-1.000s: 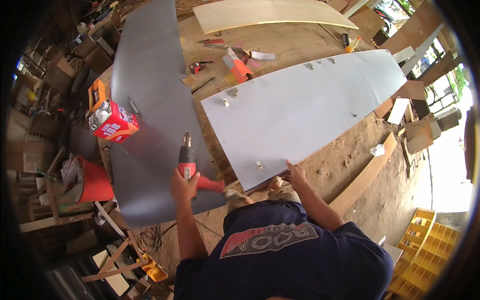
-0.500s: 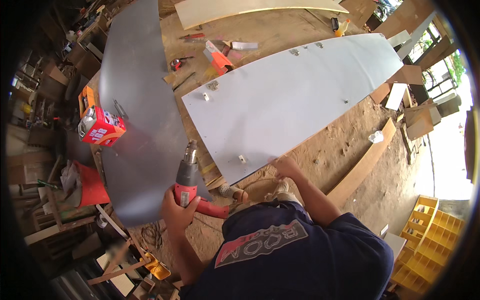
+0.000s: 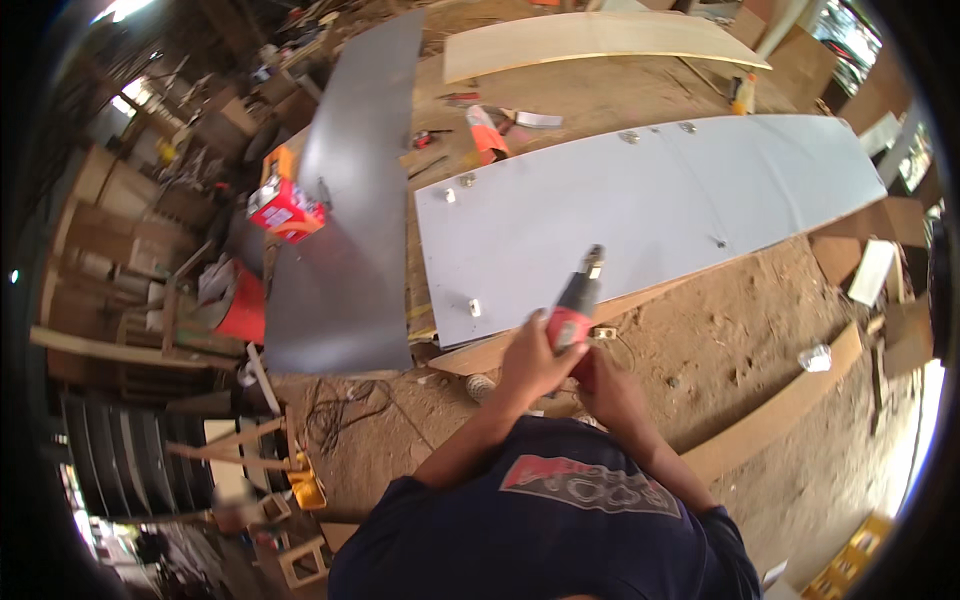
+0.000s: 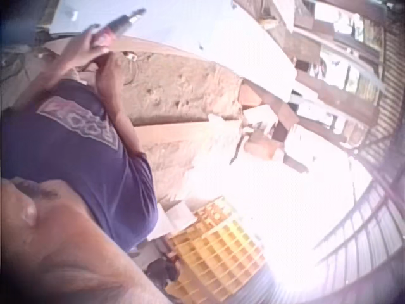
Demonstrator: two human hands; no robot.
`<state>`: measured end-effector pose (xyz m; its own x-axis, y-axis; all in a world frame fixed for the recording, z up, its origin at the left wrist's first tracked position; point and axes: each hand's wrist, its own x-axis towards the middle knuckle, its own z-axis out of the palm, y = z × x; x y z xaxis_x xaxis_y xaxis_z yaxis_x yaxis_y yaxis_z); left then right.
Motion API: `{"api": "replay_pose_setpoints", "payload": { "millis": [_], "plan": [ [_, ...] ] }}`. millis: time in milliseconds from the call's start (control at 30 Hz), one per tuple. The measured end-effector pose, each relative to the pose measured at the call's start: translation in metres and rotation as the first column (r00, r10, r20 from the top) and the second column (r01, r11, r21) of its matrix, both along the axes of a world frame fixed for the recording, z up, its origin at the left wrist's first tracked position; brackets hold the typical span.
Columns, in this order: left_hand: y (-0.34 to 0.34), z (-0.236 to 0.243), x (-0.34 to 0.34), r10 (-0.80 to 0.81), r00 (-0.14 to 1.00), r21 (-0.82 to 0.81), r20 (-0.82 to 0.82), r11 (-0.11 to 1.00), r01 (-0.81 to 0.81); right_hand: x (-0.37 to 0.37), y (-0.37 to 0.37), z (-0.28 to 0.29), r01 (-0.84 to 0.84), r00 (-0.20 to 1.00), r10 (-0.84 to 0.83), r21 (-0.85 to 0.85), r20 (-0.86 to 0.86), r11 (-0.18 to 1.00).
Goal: The person applies a veneer sheet to a wooden board, uses a heat gun to activate the adhesive, and presses the sheet down with a hand tool.
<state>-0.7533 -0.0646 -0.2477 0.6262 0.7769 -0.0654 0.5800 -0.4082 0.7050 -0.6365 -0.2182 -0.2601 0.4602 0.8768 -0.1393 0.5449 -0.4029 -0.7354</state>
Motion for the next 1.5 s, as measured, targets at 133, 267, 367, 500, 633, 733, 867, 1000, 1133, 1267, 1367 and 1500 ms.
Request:
{"api": "replay_pose_setpoints", "payload": {
  "millis": [133, 267, 367, 500, 633, 733, 867, 1000, 1133, 1267, 1367, 1500],
  "plan": [
    [-0.053, 0.003, 0.061, -0.108, 0.992, -0.09, 0.059, 0.99, 0.113, 0.055, -0.064, -0.005, 0.139, 0.97, -0.147, 0.056, 0.191, 0.989],
    [-0.089, -0.002, 0.109, -0.039, 0.836, -0.529, 0.548, 0.757, 0.382, 0.109, -0.104, 0.008, 0.307, 0.923, -0.34, 0.188, 0.179, 0.933],
    [-0.106, -0.014, 0.144, 0.051, 0.63, -0.535, 0.775, 0.584, 0.61, 0.142, -0.104, 0.028, 0.42, 0.9, -0.435, 0.217, 0.023, 0.881],
    [-0.122, -0.019, 0.217, -0.099, 0.552, -0.367, 0.828, 0.648, 0.667, 0.182, -0.102, 0.022, 0.446, 0.895, -0.425, 0.254, -0.134, 0.858],
    [-0.125, -0.039, 0.288, 0.008, 0.64, -0.467, 0.768, 0.69, 0.553, 0.246, -0.095, -0.009, 0.425, 0.905, -0.404, 0.246, -0.132, 0.871],
    [-0.116, -0.063, 0.332, 0.092, 0.648, -0.513, 0.756, 0.699, 0.499, 0.307, -0.09, -0.019, 0.285, 0.959, -0.273, 0.279, -0.081, 0.917],
    [-0.099, -0.055, 0.41, 0.3, 0.609, -0.589, 0.734, 0.727, 0.352, 0.385, -0.081, -0.008, 0.124, 0.992, -0.121, 0.269, -0.027, 0.955],
    [-0.063, -0.036, 0.486, 0.405, 0.455, -0.608, 0.793, 0.563, 0.56, 0.47, -0.075, 0.003, -0.161, 0.984, 0.125, 0.347, 0.125, 0.924],
    [-0.034, -0.052, 0.53, 0.599, 0.442, -0.728, 0.668, 0.404, 0.554, 0.541, -0.094, -0.003, -0.098, 0.995, 0.083, 0.357, 0.057, 0.929],
    [-0.025, -0.083, 0.566, 0.744, 0.398, -0.796, 0.536, 0.289, 0.532, 0.648, -0.118, -0.018, 0.099, 0.995, -0.103, 0.302, -0.003, 0.948],
    [-0.027, -0.116, 0.581, 0.77, 0.352, -0.802, 0.532, 0.325, 0.502, 0.75, -0.122, -0.029, 0.265, 0.961, -0.278, 0.344, -0.014, 0.901],
    [-0.043, -0.12, 0.621, 0.809, 0.352, -0.876, 0.471, 0.382, 0.293, 0.918, -0.083, -0.063, 0.312, 0.927, -0.368, 0.401, 0.07, 0.861]
  ]
}}
